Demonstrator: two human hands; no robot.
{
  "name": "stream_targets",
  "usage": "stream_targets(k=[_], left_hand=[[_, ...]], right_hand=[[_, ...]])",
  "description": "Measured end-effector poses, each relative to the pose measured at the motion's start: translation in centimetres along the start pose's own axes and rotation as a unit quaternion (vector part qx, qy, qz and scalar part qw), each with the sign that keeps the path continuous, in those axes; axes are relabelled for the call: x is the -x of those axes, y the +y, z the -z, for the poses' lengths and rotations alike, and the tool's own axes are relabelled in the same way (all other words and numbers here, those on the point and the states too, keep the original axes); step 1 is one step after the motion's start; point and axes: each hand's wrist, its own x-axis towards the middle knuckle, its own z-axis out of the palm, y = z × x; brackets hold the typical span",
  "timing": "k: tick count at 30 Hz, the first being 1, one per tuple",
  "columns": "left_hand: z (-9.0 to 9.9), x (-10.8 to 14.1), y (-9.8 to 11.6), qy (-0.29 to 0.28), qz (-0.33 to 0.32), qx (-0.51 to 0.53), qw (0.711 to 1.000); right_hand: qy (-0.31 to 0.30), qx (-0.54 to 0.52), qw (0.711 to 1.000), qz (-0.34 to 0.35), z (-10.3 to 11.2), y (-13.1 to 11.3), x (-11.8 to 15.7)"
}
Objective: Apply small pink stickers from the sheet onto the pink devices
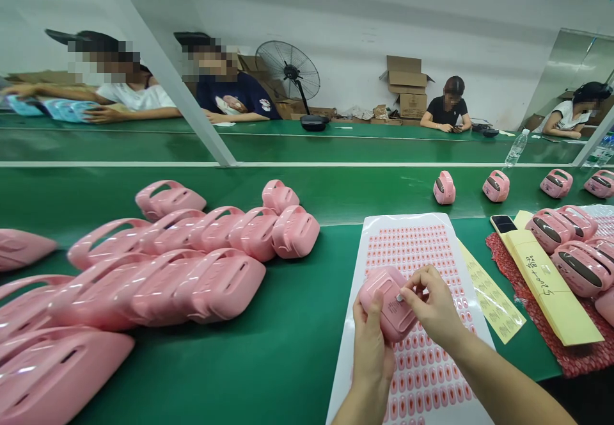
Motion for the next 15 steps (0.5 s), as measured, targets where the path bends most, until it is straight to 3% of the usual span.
stream_targets(k=[3,6,10,12,15], left_hand=[[-0.3,-0.1,0.1,0.046,0.018,0.007,0.999],[-0.9,-0.1,0.5,0.075,0.056,0.024,0.995],[-0.1,-0.7,1.0,0.026,0.124,0.058,0.99],[1.8,-1.6,0.6,-0.007,0.142,0.069,0.987],[5.4,-3.7,-0.6,-0.123,0.133,0.15,0.972]], right_hand=[[0.0,-0.056,0.998,-0.027,0.4,0.6,-0.3],[0.049,-0.034,0.998,-0.027,2.4,2.2,-1.2],[0.082,0.217,0.973,-0.013,7.0,6.1,-1.7],[0.075,0.292,0.953,-0.04,9.0,8.2,-1.1],[0.09,0.326,0.938,-0.07,10.7,10.2,0.2]])
